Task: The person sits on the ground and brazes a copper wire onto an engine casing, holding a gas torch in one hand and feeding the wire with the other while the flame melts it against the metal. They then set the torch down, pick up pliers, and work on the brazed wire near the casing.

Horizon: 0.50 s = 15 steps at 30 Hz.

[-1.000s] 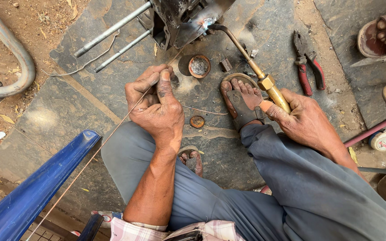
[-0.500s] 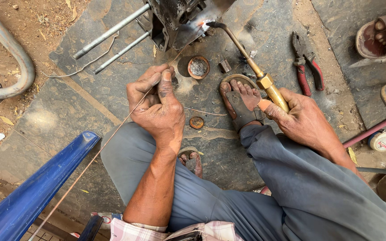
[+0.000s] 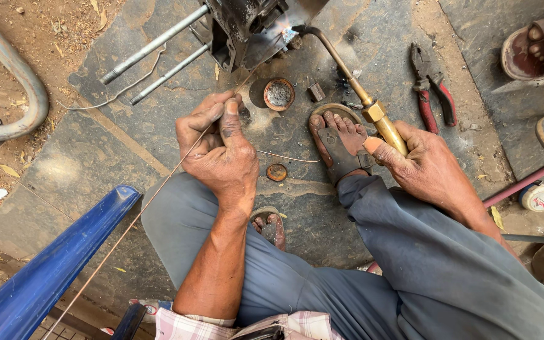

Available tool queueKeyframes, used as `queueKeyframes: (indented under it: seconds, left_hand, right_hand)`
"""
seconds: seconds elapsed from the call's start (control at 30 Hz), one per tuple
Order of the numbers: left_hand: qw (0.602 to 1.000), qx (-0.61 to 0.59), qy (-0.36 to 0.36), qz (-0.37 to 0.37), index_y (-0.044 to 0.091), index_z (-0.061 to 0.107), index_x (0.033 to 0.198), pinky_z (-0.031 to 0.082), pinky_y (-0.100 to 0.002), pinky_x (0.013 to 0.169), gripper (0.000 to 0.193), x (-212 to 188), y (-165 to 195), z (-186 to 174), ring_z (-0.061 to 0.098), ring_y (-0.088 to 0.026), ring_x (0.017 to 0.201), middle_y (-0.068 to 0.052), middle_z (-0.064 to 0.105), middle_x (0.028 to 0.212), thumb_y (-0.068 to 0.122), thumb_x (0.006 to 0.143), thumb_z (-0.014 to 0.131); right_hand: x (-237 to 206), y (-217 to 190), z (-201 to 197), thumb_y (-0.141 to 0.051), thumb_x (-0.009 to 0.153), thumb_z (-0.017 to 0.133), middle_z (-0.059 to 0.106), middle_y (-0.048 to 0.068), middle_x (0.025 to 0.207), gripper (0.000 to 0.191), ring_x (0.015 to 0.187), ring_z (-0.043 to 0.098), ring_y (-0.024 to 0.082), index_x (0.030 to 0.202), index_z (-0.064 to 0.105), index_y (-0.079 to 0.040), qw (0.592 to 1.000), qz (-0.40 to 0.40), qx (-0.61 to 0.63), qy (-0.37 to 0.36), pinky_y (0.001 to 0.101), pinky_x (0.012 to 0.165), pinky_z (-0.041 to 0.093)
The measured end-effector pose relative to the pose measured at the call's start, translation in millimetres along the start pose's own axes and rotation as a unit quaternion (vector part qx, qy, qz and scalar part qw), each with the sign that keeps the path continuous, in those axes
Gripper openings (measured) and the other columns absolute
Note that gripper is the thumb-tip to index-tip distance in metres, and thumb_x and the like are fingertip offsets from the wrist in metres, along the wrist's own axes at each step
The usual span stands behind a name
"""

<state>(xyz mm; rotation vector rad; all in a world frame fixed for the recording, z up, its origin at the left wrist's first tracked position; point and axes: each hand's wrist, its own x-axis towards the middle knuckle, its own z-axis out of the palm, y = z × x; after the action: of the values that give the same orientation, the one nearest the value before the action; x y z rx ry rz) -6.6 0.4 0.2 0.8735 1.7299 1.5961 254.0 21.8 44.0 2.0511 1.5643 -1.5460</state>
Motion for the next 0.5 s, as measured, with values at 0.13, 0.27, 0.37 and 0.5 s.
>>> queueKeyframes:
  seconds: [0.13, 0.27, 0.37, 0.5]
  left_hand:
    - [1.0, -0.005, 0.001, 0.004, -0.003, 0.051, 0.107, 0.065, -0.031, 0.097, 0.017, -0.7, 0.1, 0.0, 0.073, -0.022, 0.109, -0.021, 0.068, 0.12, -0.009, 0.103, 0.066]
    - [1.0, -0.01, -0.008, -0.008, -0.002, 0.051, 0.107, 0.065, -0.03, 0.094, 0.018, -1.2, -1.1, 2.0, 0.073, -0.022, 0.109, -0.02, 0.068, 0.12, -0.01, 0.102, 0.066]
    - [1.0, -0.002, -0.007, 0.01, -0.002, 0.051, 0.108, 0.065, -0.031, 0.096, 0.018, 0.3, -2.3, 1.9, 0.073, -0.022, 0.11, -0.02, 0.068, 0.12, -0.011, 0.102, 0.066]
    - [1.0, -0.022, 0.005, 0.006, -0.003, 0.052, 0.109, 0.066, -0.032, 0.099, 0.017, 0.0, -2.9, 1.6, 0.073, -0.023, 0.11, -0.021, 0.068, 0.12, -0.011, 0.102, 0.065]
  right_hand:
    - [-1.8, -0.2, 0.4, -0.052, 0.092, 0.065, 0.056, 0.008, 0.062, 0.047, 0.058, 0.052, 0.017, 0.101, 0.068, -0.006, 1.0, -0.003, 0.003, -0.001, 0.0387, 0.054, 0.044]
    - [-0.9, -1.5, 0.3, -0.052, 0.092, 0.066, 0.055, 0.008, 0.062, 0.047, 0.058, 0.051, 0.017, 0.1, 0.068, -0.006, 1.0, -0.004, -0.001, -0.002, 0.0388, 0.054, 0.044]
    - [0.2, -2.3, -0.1, -0.052, 0.092, 0.066, 0.055, 0.008, 0.062, 0.047, 0.058, 0.051, 0.017, 0.098, 0.068, -0.005, 1.0, -0.007, 0.0, 0.003, 0.0387, 0.054, 0.044]
    - [0.2, -2.3, 0.5, -0.052, 0.092, 0.066, 0.056, 0.008, 0.061, 0.047, 0.057, 0.052, 0.016, 0.097, 0.068, -0.005, 1.0, 0.005, -0.004, 0.0, 0.0385, 0.054, 0.044]
